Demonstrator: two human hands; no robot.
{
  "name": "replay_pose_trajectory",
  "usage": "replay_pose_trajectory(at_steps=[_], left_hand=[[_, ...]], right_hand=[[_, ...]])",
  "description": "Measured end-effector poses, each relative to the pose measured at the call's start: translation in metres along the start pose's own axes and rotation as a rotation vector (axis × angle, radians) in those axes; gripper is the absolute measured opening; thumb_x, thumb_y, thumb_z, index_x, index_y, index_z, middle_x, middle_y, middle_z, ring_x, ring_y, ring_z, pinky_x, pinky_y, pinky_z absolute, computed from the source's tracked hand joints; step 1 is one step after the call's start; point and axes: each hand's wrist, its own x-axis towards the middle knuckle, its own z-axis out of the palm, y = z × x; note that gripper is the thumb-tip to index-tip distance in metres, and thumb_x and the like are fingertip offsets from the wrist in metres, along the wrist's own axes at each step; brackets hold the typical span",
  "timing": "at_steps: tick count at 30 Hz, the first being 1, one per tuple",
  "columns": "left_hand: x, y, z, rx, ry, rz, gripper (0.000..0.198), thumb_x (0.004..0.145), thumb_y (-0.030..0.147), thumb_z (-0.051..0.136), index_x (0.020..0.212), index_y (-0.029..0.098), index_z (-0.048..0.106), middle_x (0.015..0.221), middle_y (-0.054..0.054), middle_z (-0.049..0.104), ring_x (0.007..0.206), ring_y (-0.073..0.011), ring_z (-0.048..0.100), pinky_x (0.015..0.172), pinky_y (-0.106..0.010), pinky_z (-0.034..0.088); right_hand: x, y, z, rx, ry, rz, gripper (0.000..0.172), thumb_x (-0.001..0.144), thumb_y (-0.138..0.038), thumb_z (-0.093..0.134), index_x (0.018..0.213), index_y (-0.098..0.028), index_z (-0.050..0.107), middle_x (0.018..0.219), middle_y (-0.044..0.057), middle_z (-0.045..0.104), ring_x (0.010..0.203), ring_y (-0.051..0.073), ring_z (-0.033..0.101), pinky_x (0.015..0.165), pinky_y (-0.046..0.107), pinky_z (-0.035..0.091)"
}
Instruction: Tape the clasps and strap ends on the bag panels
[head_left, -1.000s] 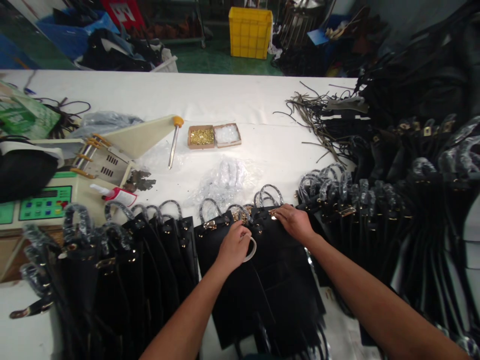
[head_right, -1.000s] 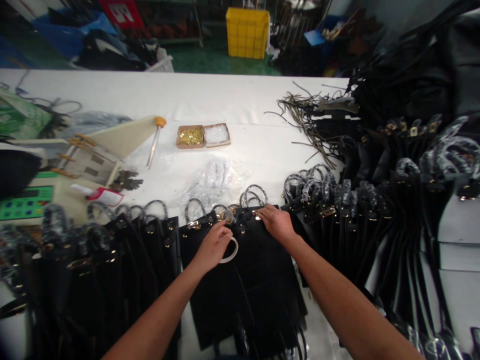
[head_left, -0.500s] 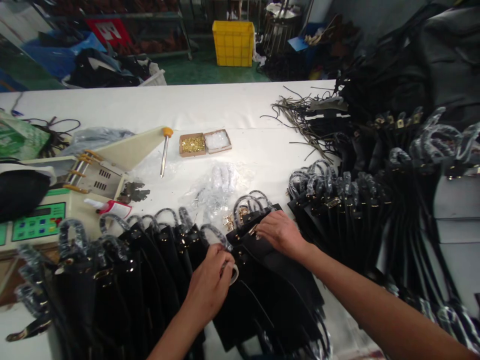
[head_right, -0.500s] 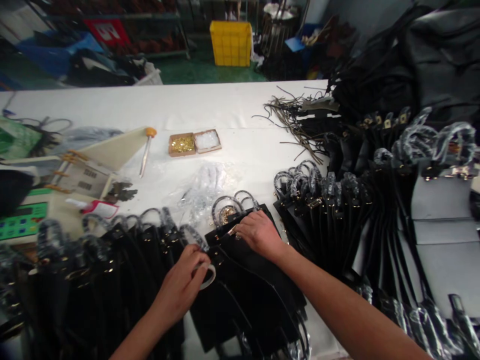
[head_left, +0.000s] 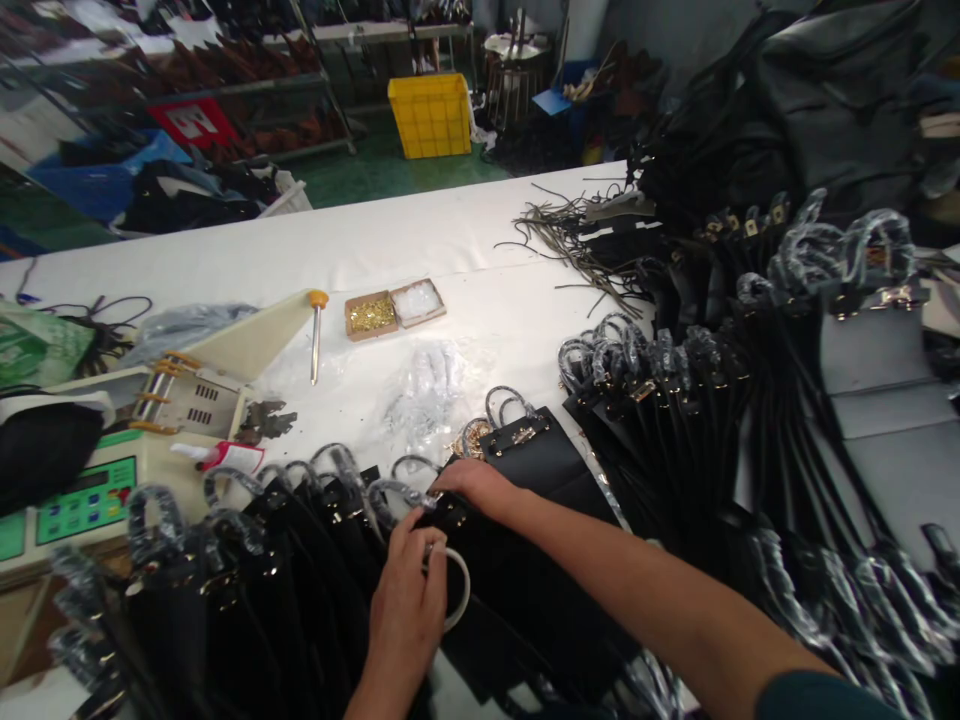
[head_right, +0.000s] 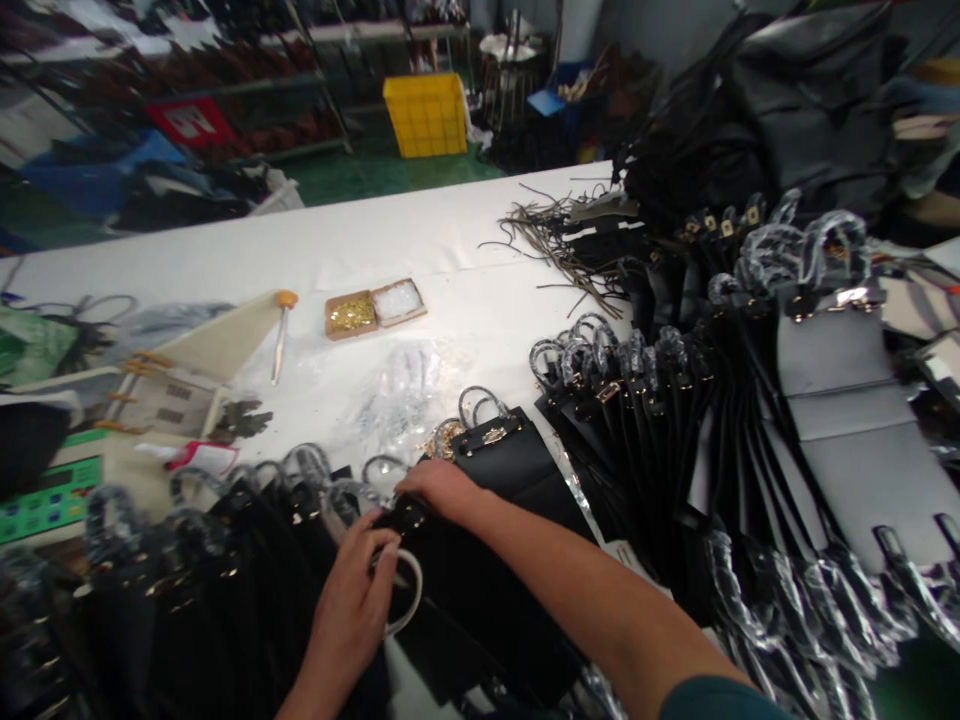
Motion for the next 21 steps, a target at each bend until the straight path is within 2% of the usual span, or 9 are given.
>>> replay_pose_trajectory(at_steps=[3,5,6,9,11,14,17,19,21], left_hand=[[0.005,0.014,0.008,-0.131,0.08,0.046,0.027,0.101,0.039,0.044,0.102,0.025,0.066,0.142,-0.009,0.053,0.132,-0.0258,0.053,0.098,-0.039,0.052],[0.007,0.024,0.013,-0.244,0.092,0.039,0.025,0.099,0.04,0.049,0.104,0.025,0.068,0.127,-0.009,0.06,0.117,-0.0238,0.06,0.09,-0.035,0.054],[0.008,0.029,0.016,-0.315,0.069,0.005,0.026,0.098,0.042,0.051,0.105,0.024,0.069,0.116,-0.008,0.064,0.105,-0.0221,0.064,0.084,-0.032,0.055],[0.014,0.042,0.03,-0.537,-0.074,-0.175,0.035,0.097,0.05,0.052,0.111,0.022,0.068,0.081,-0.002,0.061,0.069,-0.0166,0.059,0.061,-0.027,0.05],[0.018,0.047,0.04,-0.603,-0.151,-0.229,0.04,0.097,0.051,0.05,0.119,0.021,0.066,0.073,0.0,0.059,0.063,-0.0157,0.056,0.06,-0.027,0.048],[0.019,0.051,0.053,-0.572,-0.21,-0.159,0.045,0.099,0.046,0.049,0.137,0.024,0.058,0.097,-0.004,0.067,0.083,-0.0178,0.063,0.079,-0.031,0.052],[0.017,0.053,0.059,-0.509,-0.232,-0.078,0.052,0.101,0.042,0.045,0.151,0.026,0.044,0.122,-0.007,0.066,0.109,-0.0204,0.063,0.104,-0.037,0.046],[0.016,0.054,0.059,-0.471,-0.231,-0.052,0.055,0.102,0.04,0.044,0.154,0.023,0.038,0.128,-0.009,0.064,0.119,-0.0219,0.06,0.112,-0.04,0.041],[0.016,0.054,0.059,-0.444,-0.232,-0.039,0.056,0.102,0.037,0.044,0.155,0.02,0.036,0.13,-0.011,0.063,0.121,-0.023,0.059,0.112,-0.041,0.04]], right_hand=[[-0.03,0.008,-0.035,0.247,0.306,0.296,0.02,0.093,-0.022,0.063,0.109,-0.024,0.075,0.108,0.003,0.076,0.099,0.018,0.068,0.091,0.031,0.05],[-0.055,0.002,-0.062,0.316,0.487,0.509,0.019,0.091,-0.029,0.065,0.106,-0.023,0.075,0.104,0.003,0.076,0.093,0.019,0.069,0.088,0.032,0.053],[-0.067,-0.005,-0.073,0.336,0.532,0.575,0.02,0.09,-0.032,0.067,0.105,-0.023,0.075,0.102,0.003,0.076,0.091,0.019,0.07,0.087,0.033,0.054],[-0.096,-0.038,-0.091,0.432,0.488,0.617,0.024,0.088,-0.042,0.07,0.102,-0.024,0.076,0.097,0.002,0.076,0.09,0.02,0.069,0.084,0.033,0.055],[-0.107,-0.06,-0.09,0.512,0.402,0.623,0.025,0.087,-0.046,0.071,0.101,-0.025,0.077,0.095,0.001,0.075,0.087,0.02,0.069,0.079,0.031,0.055],[-0.112,-0.079,-0.08,0.575,0.349,0.644,0.025,0.085,-0.045,0.074,0.099,-0.025,0.077,0.09,0.001,0.074,0.081,0.018,0.067,0.073,0.029,0.053],[-0.108,-0.079,-0.072,0.608,0.343,0.675,0.021,0.083,-0.041,0.075,0.092,-0.023,0.077,0.087,0.001,0.074,0.081,0.019,0.067,0.073,0.029,0.053],[-0.105,-0.075,-0.07,0.638,0.326,0.688,0.018,0.083,-0.039,0.073,0.088,-0.022,0.076,0.086,0.001,0.075,0.08,0.019,0.067,0.073,0.029,0.053],[-0.104,-0.072,-0.07,0.634,0.324,0.689,0.015,0.084,-0.037,0.072,0.085,-0.022,0.075,0.084,0.001,0.074,0.078,0.018,0.067,0.072,0.029,0.052]])
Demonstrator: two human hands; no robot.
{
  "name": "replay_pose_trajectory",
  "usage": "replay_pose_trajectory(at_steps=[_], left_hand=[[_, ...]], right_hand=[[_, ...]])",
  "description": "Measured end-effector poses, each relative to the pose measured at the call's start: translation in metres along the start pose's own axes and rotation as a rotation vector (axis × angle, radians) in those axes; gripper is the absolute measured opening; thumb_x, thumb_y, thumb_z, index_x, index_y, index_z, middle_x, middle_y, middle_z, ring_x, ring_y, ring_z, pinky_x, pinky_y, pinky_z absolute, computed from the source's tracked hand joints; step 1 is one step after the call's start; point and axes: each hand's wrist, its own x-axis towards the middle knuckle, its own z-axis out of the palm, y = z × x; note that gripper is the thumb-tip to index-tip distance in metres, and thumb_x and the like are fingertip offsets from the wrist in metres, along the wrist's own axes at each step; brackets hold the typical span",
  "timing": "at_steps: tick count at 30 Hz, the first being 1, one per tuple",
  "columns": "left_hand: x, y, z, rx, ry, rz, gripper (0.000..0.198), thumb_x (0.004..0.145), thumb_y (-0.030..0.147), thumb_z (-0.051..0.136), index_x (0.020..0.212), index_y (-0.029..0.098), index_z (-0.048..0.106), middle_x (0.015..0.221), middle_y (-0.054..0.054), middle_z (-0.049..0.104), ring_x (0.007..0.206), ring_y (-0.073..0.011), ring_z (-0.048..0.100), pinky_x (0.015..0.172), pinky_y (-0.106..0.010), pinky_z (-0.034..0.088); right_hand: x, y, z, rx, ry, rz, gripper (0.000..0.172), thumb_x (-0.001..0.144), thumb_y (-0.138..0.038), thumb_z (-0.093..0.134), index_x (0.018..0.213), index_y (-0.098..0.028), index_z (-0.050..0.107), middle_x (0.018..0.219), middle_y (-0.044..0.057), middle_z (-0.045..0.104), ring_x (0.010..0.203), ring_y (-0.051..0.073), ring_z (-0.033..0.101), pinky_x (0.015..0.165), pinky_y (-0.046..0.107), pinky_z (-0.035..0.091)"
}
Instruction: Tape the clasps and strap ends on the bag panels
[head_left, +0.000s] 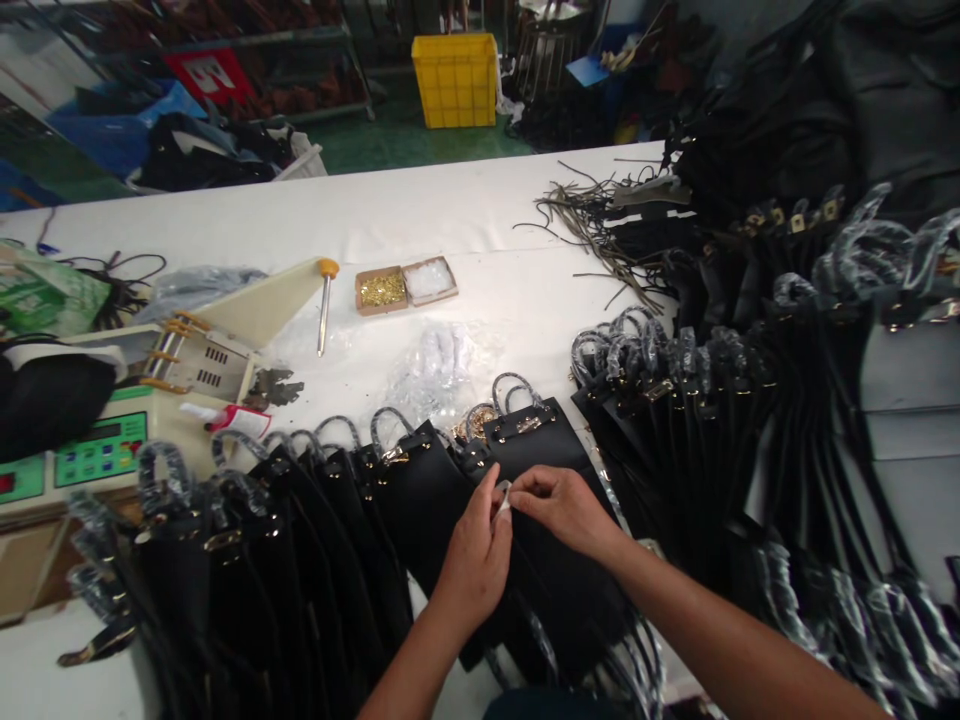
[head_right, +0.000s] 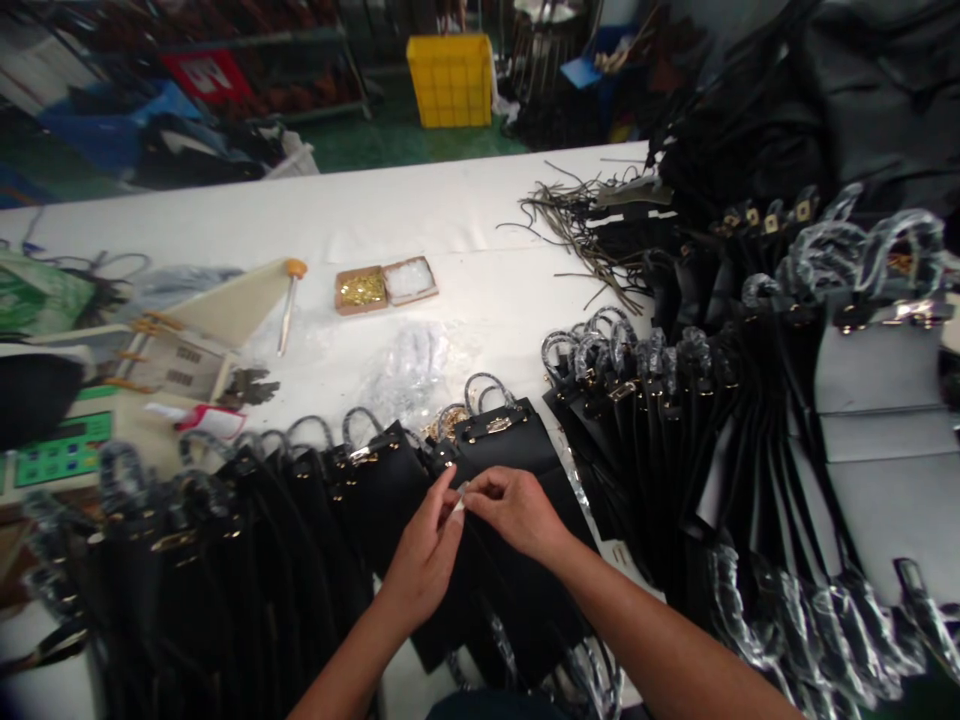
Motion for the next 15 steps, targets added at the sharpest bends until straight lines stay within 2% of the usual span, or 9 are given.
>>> replay_pose_trajectory(at_steps=[4,6,8,10,12,15], left_hand=[[0.002,-0.003,0.0,0.007,0.002,0.018,0.054,0.1,0.032,0.046,0.152,0.02,0.039,0.121,-0.011,0.067,0.111,-0.0226,0.064,0.105,-0.04,0.045],[0.005,-0.006,-0.001,0.002,0.022,0.02,0.048,0.099,0.031,0.049,0.146,0.021,0.047,0.119,-0.01,0.068,0.108,-0.0224,0.065,0.101,-0.037,0.047],[0.009,-0.007,-0.001,0.004,0.035,0.023,0.033,0.099,0.031,0.05,0.128,0.022,0.062,0.114,-0.009,0.07,0.104,-0.0217,0.065,0.096,-0.034,0.047],[0.014,-0.009,-0.001,0.004,0.038,0.032,0.024,0.099,0.031,0.049,0.106,0.021,0.07,0.102,-0.006,0.07,0.096,-0.0203,0.065,0.088,-0.032,0.047],[0.021,-0.012,0.002,-0.027,0.031,0.026,0.025,0.098,0.033,0.049,0.094,0.021,0.07,0.091,-0.004,0.068,0.088,-0.0187,0.063,0.081,-0.031,0.046],[0.033,-0.025,0.011,-0.141,0.027,-0.075,0.025,0.096,0.036,0.05,0.089,0.02,0.068,0.081,-0.001,0.066,0.077,-0.0168,0.06,0.071,-0.029,0.044]], right_hand=[[-0.001,-0.001,-0.004,-0.161,0.027,-0.055,0.011,0.087,-0.032,0.069,0.083,-0.023,0.074,0.084,0.0,0.072,0.079,0.017,0.065,0.073,0.029,0.049],[-0.002,-0.001,-0.005,-0.259,0.01,-0.1,0.012,0.089,-0.031,0.067,0.083,-0.024,0.073,0.083,0.0,0.07,0.078,0.017,0.064,0.072,0.028,0.047],[-0.001,0.0,-0.007,-0.339,-0.018,-0.133,0.014,0.091,-0.031,0.064,0.082,-0.023,0.071,0.082,0.0,0.068,0.076,0.016,0.062,0.07,0.028,0.045],[0.002,0.001,-0.008,-0.392,-0.042,-0.137,0.016,0.092,-0.032,0.063,0.081,-0.023,0.07,0.081,0.0,0.066,0.075,0.016,0.06,0.068,0.028,0.043],[0.005,-0.001,-0.01,-0.397,-0.071,-0.116,0.016,0.091,-0.031,0.063,0.081,-0.021,0.069,0.079,0.0,0.066,0.074,0.015,0.059,0.067,0.027,0.042],[0.008,-0.014,-0.017,-0.314,-0.139,-0.079,0.017,0.09,-0.031,0.064,0.079,-0.019,0.068,0.076,-0.001,0.065,0.072,0.014,0.057,0.065,0.026,0.04]])
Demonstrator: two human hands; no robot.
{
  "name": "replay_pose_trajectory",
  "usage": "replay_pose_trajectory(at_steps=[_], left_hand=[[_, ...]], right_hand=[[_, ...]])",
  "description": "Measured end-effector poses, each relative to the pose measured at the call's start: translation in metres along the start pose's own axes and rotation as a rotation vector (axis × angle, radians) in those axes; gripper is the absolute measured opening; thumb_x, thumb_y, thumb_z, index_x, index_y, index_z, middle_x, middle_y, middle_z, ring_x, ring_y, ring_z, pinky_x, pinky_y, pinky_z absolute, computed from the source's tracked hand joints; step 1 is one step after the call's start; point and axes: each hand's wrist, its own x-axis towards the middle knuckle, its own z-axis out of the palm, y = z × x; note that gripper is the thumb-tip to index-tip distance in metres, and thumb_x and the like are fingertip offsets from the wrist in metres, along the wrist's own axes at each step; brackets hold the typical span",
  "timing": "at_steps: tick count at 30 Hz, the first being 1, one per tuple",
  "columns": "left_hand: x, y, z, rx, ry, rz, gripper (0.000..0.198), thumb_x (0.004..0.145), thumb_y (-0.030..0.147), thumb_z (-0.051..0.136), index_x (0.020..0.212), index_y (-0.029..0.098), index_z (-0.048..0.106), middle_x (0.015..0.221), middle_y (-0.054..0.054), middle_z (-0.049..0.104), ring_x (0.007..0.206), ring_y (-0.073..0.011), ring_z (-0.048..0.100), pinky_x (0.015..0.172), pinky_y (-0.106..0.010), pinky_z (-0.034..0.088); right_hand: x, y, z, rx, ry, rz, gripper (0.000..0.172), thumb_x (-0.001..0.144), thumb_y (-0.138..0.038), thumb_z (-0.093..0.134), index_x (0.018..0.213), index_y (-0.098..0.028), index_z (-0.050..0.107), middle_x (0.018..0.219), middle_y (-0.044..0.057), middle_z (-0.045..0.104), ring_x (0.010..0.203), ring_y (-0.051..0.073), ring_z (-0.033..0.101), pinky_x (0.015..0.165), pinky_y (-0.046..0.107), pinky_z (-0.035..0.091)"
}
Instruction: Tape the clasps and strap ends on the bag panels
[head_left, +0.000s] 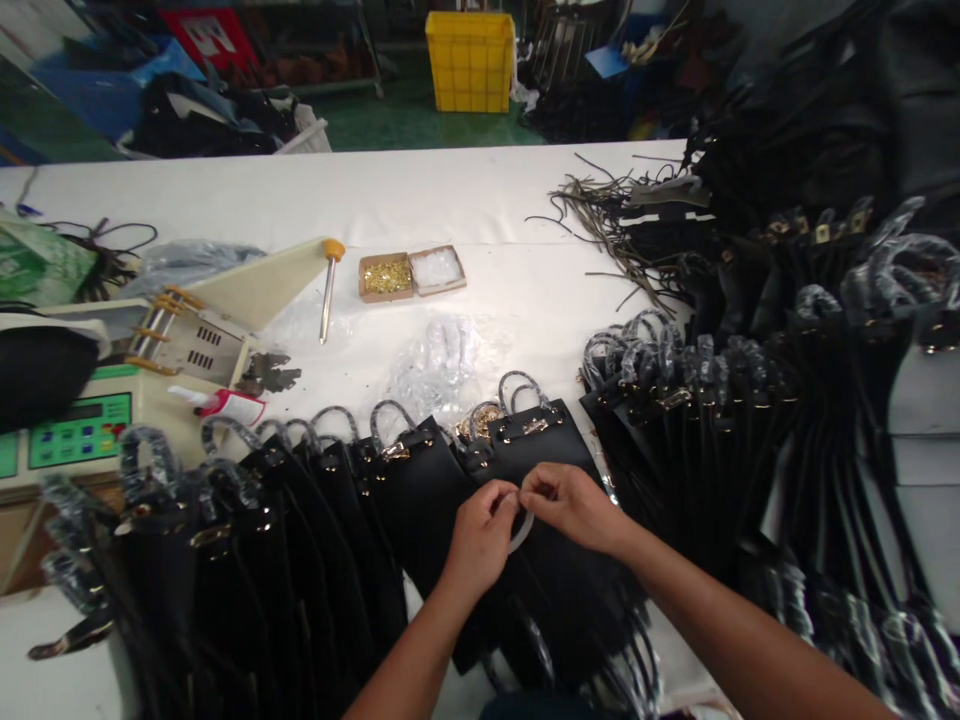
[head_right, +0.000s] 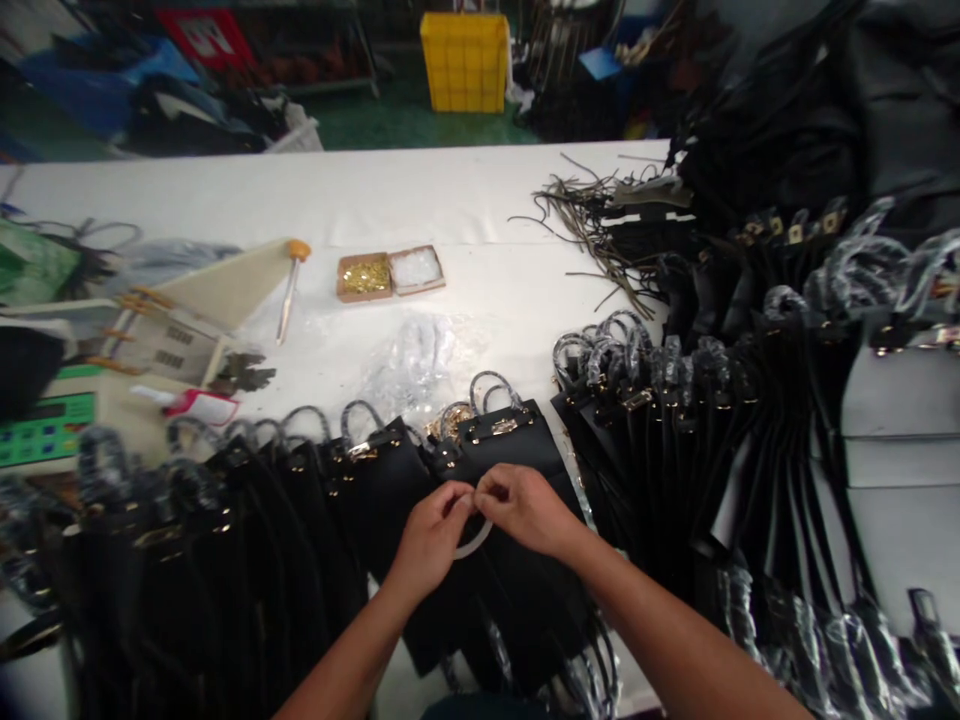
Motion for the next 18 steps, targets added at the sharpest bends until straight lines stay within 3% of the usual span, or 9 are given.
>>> replay_pose_trajectory(at_steps=[3,5,9,12,14,18], left_hand=[[0.015,-0.016,0.009,-0.022,0.08,-0.118,0.025,0.095,0.032,0.047,0.083,0.019,0.064,0.073,0.0,0.063,0.068,-0.0159,0.058,0.066,-0.029,0.042],[0.024,-0.017,0.013,0.077,0.095,-0.075,0.025,0.095,0.029,0.044,0.083,0.02,0.063,0.077,-0.001,0.064,0.074,-0.0171,0.061,0.071,-0.031,0.045],[0.044,0.008,0.019,0.36,0.003,0.185,0.024,0.099,0.029,0.042,0.095,0.023,0.065,0.121,-0.006,0.064,0.112,-0.0212,0.062,0.095,-0.037,0.048],[0.062,0.029,0.025,0.535,-0.038,0.228,0.025,0.1,0.025,0.038,0.099,0.02,0.063,0.155,-0.011,0.044,0.137,-0.0275,0.049,0.109,-0.044,0.045],[0.072,0.034,0.03,0.619,-0.089,0.218,0.028,0.101,0.024,0.035,0.104,0.018,0.062,0.158,-0.013,0.041,0.136,-0.03,0.051,0.108,-0.046,0.047],[0.076,0.033,0.04,0.694,-0.156,0.202,0.032,0.101,0.025,0.032,0.114,0.018,0.06,0.143,-0.013,0.055,0.115,-0.0283,0.065,0.095,-0.045,0.055]], right_hand=[[0.002,-0.016,-0.018,0.232,-0.197,0.001,0.023,0.091,-0.037,0.065,0.078,-0.017,0.067,0.075,0.001,0.066,0.071,0.014,0.055,0.067,0.026,0.041],[0.011,-0.019,-0.031,0.328,-0.234,-0.008,0.027,0.091,-0.041,0.067,0.08,-0.017,0.067,0.077,0.002,0.067,0.074,0.014,0.056,0.07,0.027,0.043],[0.049,0.009,-0.047,0.315,0.142,0.076,0.029,0.085,-0.046,0.072,0.084,-0.017,0.069,0.078,0.001,0.068,0.075,0.014,0.058,0.073,0.026,0.045],[0.079,0.045,-0.049,0.322,0.204,0.227,0.033,0.079,-0.048,0.074,0.082,-0.016,0.068,0.07,0.0,0.065,0.067,0.014,0.056,0.064,0.026,0.044],[0.09,0.063,-0.046,0.336,0.2,0.28,0.034,0.075,-0.049,0.074,0.08,-0.016,0.067,0.067,-0.001,0.063,0.063,0.013,0.055,0.059,0.025,0.043],[0.097,0.081,-0.04,0.282,0.219,0.34,0.031,0.073,-0.047,0.071,0.079,-0.017,0.067,0.064,-0.001,0.062,0.057,0.012,0.053,0.054,0.023,0.04]])
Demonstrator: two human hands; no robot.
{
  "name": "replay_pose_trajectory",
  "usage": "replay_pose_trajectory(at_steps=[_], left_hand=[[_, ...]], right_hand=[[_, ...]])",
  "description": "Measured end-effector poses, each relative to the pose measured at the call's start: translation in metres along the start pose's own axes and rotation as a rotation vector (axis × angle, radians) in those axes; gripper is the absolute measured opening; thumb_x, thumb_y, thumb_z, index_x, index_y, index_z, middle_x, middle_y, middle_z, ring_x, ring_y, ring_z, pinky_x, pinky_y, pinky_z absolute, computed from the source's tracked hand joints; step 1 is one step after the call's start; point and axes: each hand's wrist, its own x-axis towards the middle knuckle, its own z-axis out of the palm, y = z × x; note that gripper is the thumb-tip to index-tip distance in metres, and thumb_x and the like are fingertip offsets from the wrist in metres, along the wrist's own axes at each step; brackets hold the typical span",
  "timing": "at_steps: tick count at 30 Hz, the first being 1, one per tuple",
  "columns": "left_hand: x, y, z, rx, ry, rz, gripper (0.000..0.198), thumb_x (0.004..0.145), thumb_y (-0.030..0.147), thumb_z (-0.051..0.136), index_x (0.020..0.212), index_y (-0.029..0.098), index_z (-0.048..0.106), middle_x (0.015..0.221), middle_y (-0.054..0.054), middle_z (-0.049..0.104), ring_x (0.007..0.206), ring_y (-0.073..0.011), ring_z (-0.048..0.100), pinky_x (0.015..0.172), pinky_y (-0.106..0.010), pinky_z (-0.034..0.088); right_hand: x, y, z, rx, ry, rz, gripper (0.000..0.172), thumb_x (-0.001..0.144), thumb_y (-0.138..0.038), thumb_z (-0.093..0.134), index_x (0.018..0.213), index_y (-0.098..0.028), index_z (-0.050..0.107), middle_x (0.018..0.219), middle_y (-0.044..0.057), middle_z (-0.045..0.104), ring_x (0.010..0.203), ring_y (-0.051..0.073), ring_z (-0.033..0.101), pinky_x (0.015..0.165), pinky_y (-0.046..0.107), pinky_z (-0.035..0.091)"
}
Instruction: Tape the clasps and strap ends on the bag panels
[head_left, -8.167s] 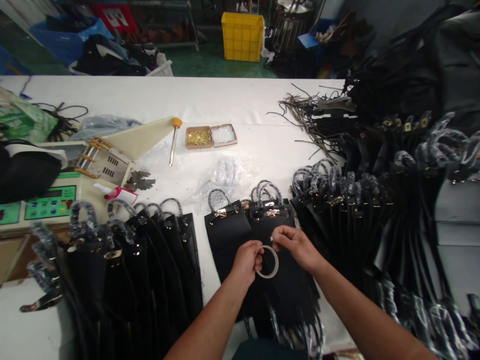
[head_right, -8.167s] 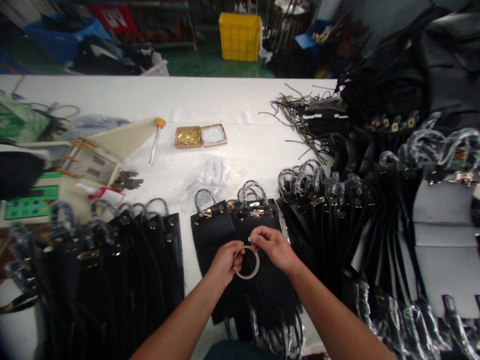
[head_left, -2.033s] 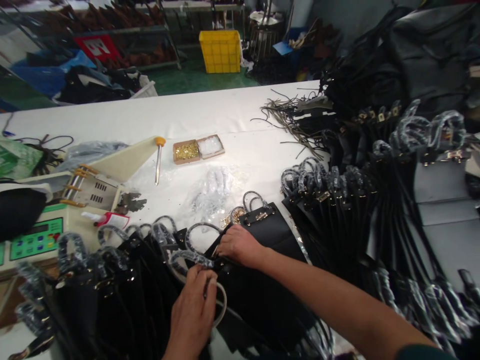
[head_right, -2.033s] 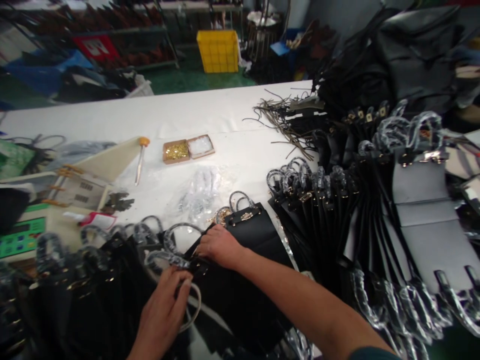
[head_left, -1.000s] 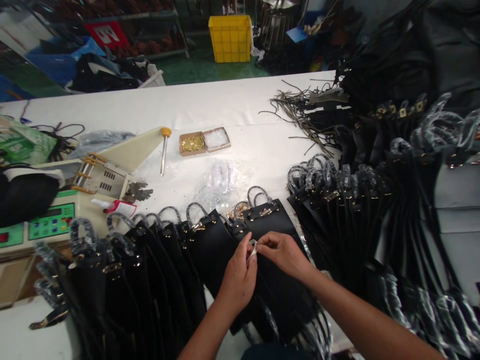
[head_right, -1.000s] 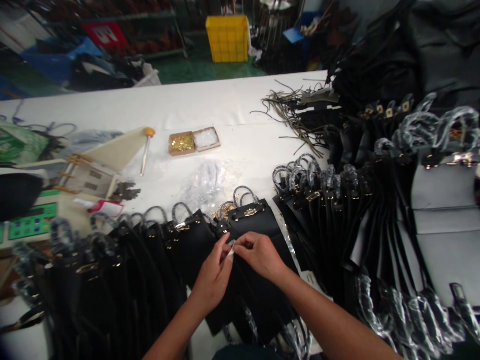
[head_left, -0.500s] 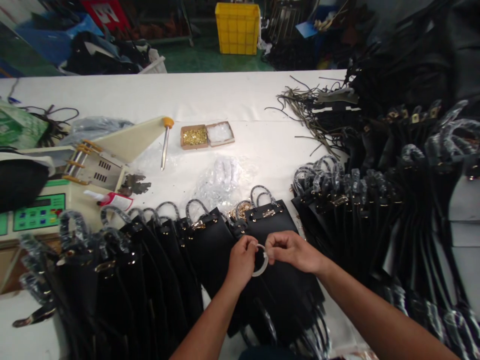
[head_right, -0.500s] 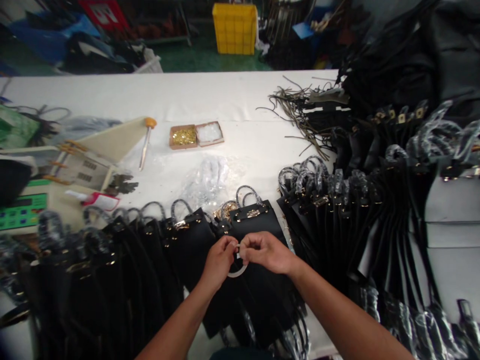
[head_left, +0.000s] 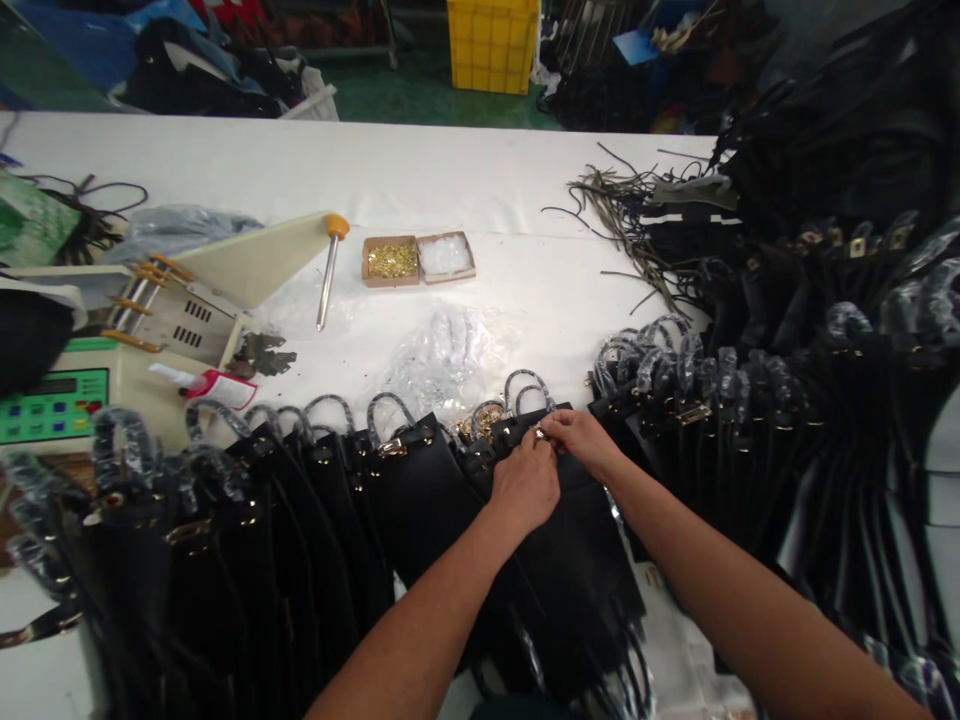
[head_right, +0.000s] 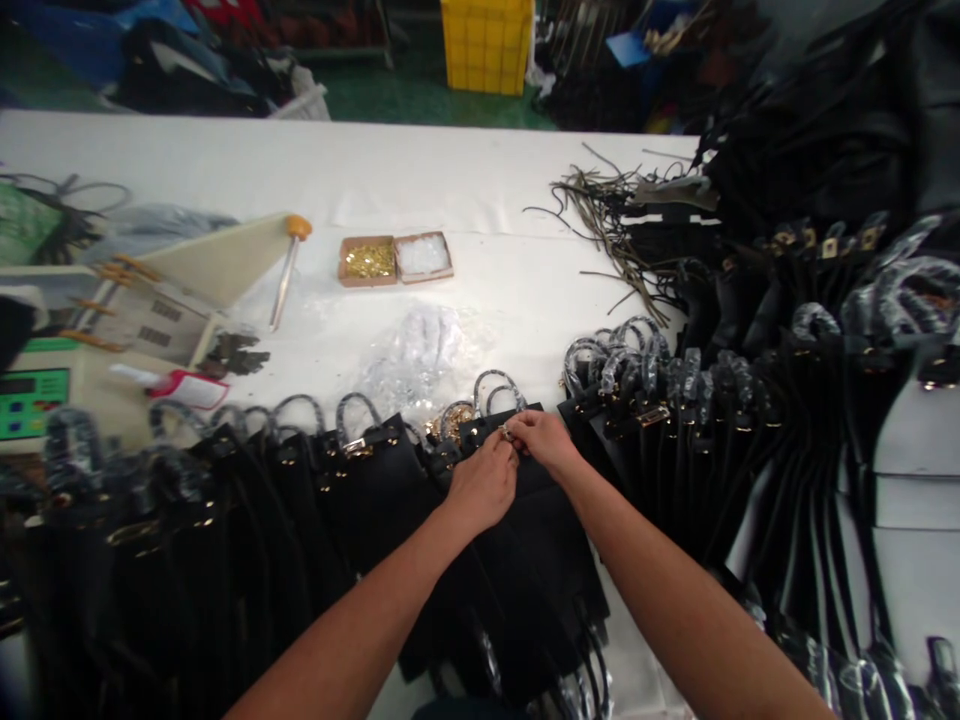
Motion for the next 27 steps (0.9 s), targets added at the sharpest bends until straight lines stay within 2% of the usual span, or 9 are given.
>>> replay_pose_trajectory(at_steps=[3,7,11,17,20,22,24,27], left_hand=[[-0.004,0.003,0.003,0.006,-0.006,-0.001,0.032,0.101,0.027,0.031,0.112,0.019,0.06,0.138,-0.013,0.057,0.115,-0.0288,0.064,0.094,-0.045,0.056],[-0.007,0.003,0.005,-0.024,-0.002,-0.017,0.03,0.101,0.027,0.031,0.107,0.02,0.06,0.148,-0.012,0.051,0.118,-0.0285,0.063,0.098,-0.047,0.054],[-0.006,0.001,0.009,-0.074,-0.004,-0.052,0.027,0.1,0.029,0.033,0.102,0.021,0.059,0.152,-0.011,0.048,0.118,-0.0275,0.064,0.096,-0.046,0.055],[-0.008,-0.002,0.009,-0.153,-0.002,-0.067,0.025,0.1,0.03,0.035,0.098,0.023,0.059,0.156,-0.007,0.045,0.124,-0.0256,0.062,0.1,-0.044,0.052],[-0.002,-0.009,0.005,-0.239,-0.01,-0.081,0.025,0.1,0.031,0.036,0.094,0.023,0.059,0.156,-0.005,0.046,0.129,-0.0254,0.059,0.103,-0.043,0.05],[0.006,-0.019,0.0,-0.312,-0.024,-0.088,0.024,0.099,0.029,0.038,0.09,0.023,0.059,0.152,-0.005,0.051,0.135,-0.025,0.053,0.107,-0.042,0.046],[0.017,-0.031,-0.005,-0.359,-0.045,-0.09,0.022,0.096,0.027,0.041,0.085,0.022,0.059,0.137,-0.006,0.06,0.133,-0.0234,0.054,0.107,-0.038,0.045],[0.031,-0.048,-0.011,-0.359,-0.06,-0.093,0.022,0.093,0.025,0.043,0.077,0.021,0.057,0.108,-0.006,0.067,0.108,-0.0204,0.064,0.096,-0.034,0.05]], right_hand=[[0.004,0.007,0.0,-0.108,0.041,-0.036,0.03,0.074,-0.047,0.068,0.079,-0.018,0.068,0.065,0.0,0.065,0.059,0.014,0.057,0.053,0.024,0.041],[0.011,0.015,0.001,-0.258,0.129,-0.092,0.027,0.078,-0.044,0.064,0.08,-0.018,0.072,0.071,0.002,0.071,0.063,0.016,0.062,0.056,0.024,0.044],[0.015,0.018,0.005,-0.343,0.211,-0.105,0.024,0.079,-0.042,0.064,0.076,-0.019,0.072,0.072,0.003,0.072,0.066,0.017,0.065,0.059,0.026,0.045],[0.006,0.017,0.012,-0.446,0.37,-0.139,0.03,0.081,-0.042,0.07,0.102,-0.02,0.07,0.077,0.001,0.073,0.071,0.018,0.066,0.064,0.026,0.045],[-0.003,0.012,0.014,-0.618,0.36,-0.2,0.023,0.089,-0.043,0.062,0.089,-0.023,0.072,0.083,0.002,0.075,0.074,0.018,0.066,0.064,0.027,0.041],[-0.008,0.007,0.016,-0.751,0.362,-0.208,0.027,0.091,-0.047,0.061,0.083,-0.025,0.074,0.086,0.002,0.076,0.075,0.018,0.066,0.062,0.028,0.037],[-0.009,0.0,0.017,-0.849,0.368,-0.19,0.029,0.091,-0.051,0.062,0.082,-0.026,0.075,0.086,0.003,0.077,0.076,0.02,0.066,0.06,0.029,0.033],[-0.004,-0.012,0.02,-0.946,0.35,-0.153,0.032,0.091,-0.05,0.061,0.078,-0.025,0.076,0.083,0.008,0.076,0.076,0.021,0.066,0.06,0.03,0.032]])
